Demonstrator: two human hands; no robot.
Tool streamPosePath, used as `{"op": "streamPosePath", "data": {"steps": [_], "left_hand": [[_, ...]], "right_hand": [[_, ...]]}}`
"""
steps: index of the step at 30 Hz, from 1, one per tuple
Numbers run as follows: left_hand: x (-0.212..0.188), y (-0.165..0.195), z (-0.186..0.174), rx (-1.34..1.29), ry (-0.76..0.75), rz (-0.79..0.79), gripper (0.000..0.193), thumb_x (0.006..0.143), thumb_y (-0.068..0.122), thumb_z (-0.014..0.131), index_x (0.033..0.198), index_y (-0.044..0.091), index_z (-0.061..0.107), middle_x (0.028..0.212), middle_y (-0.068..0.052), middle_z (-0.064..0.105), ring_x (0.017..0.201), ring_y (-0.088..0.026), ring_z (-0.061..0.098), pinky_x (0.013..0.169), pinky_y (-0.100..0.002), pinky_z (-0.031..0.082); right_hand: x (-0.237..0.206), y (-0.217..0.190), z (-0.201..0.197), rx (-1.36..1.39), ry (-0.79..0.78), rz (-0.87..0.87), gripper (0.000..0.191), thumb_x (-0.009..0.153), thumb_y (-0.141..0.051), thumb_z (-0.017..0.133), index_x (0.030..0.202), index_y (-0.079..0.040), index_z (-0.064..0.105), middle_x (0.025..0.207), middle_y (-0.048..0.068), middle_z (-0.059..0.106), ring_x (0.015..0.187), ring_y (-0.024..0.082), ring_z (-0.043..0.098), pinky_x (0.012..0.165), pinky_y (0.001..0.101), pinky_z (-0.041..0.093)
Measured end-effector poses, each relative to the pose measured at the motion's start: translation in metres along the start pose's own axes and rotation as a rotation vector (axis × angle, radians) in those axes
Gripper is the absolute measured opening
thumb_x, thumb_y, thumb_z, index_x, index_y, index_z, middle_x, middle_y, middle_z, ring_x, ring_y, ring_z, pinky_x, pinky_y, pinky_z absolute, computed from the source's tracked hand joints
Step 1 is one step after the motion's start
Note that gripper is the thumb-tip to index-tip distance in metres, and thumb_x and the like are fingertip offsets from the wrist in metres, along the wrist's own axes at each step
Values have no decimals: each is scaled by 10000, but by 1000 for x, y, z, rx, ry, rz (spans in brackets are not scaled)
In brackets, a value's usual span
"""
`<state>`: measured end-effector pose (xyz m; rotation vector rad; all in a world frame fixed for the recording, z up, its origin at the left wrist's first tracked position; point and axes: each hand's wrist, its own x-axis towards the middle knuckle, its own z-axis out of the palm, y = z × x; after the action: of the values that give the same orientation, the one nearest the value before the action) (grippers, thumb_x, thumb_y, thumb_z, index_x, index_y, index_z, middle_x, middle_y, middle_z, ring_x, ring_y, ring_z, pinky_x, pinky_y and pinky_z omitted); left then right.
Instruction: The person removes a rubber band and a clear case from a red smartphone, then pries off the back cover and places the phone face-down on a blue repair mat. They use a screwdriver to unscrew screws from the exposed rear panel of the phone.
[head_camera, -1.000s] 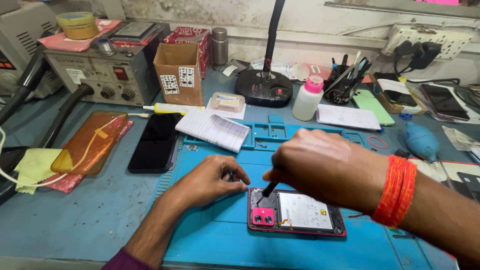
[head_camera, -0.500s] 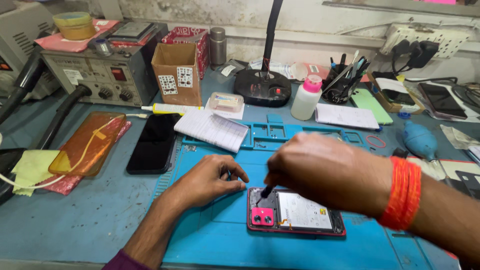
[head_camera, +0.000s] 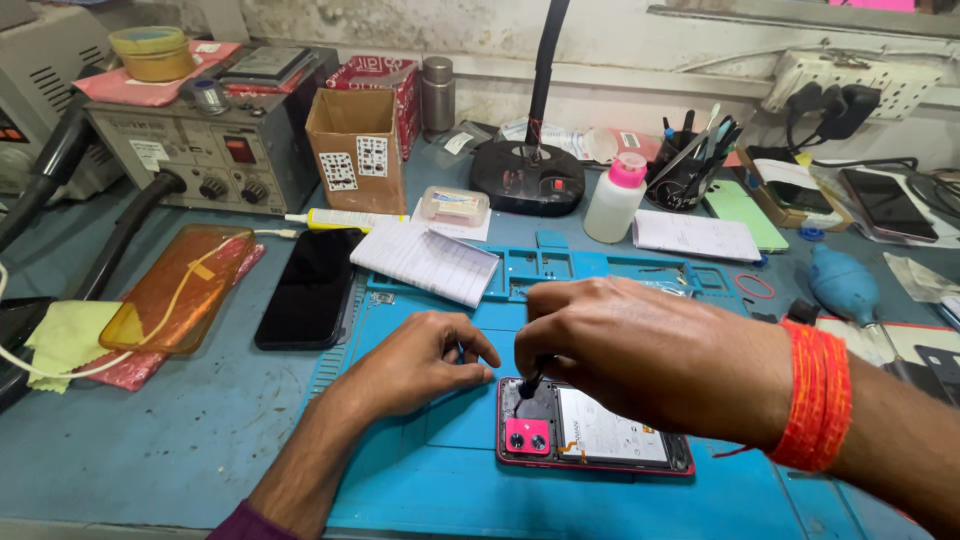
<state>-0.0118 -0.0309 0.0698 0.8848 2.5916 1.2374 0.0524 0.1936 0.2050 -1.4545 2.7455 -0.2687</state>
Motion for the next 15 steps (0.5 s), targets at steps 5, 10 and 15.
{"op": "streamPosePath", "data": {"steps": [5,10,15], "left_hand": [[-2,0,0,11,-5,-44,244,765,211,805,984,106,830,723,-30,671,642,-120,542,566,-313,461],[-1,0,0,1,-5,-48,247,762,207,801,987,110,830,708,-29,662,632,-115,532,557,-309,451],[-1,2,-1,11,-7,-74,245,763,213,804,986,116,834,685,-37,638,614,-117,511,537,-315,433]], "right_hand": [[5,-1,1,-134,-202,268,248,1006,-333,607,994,-123,739,937,101,725,885,313,692,750,428,547],[2,5,4,-21,-156,303,223,911,-323,694,1025,-138,748,865,91,745,829,314,709,719,443,544],[0,6,5,1,-120,193,150,892,-203,676,992,-111,740,917,78,735,876,312,699,763,438,540]]}}
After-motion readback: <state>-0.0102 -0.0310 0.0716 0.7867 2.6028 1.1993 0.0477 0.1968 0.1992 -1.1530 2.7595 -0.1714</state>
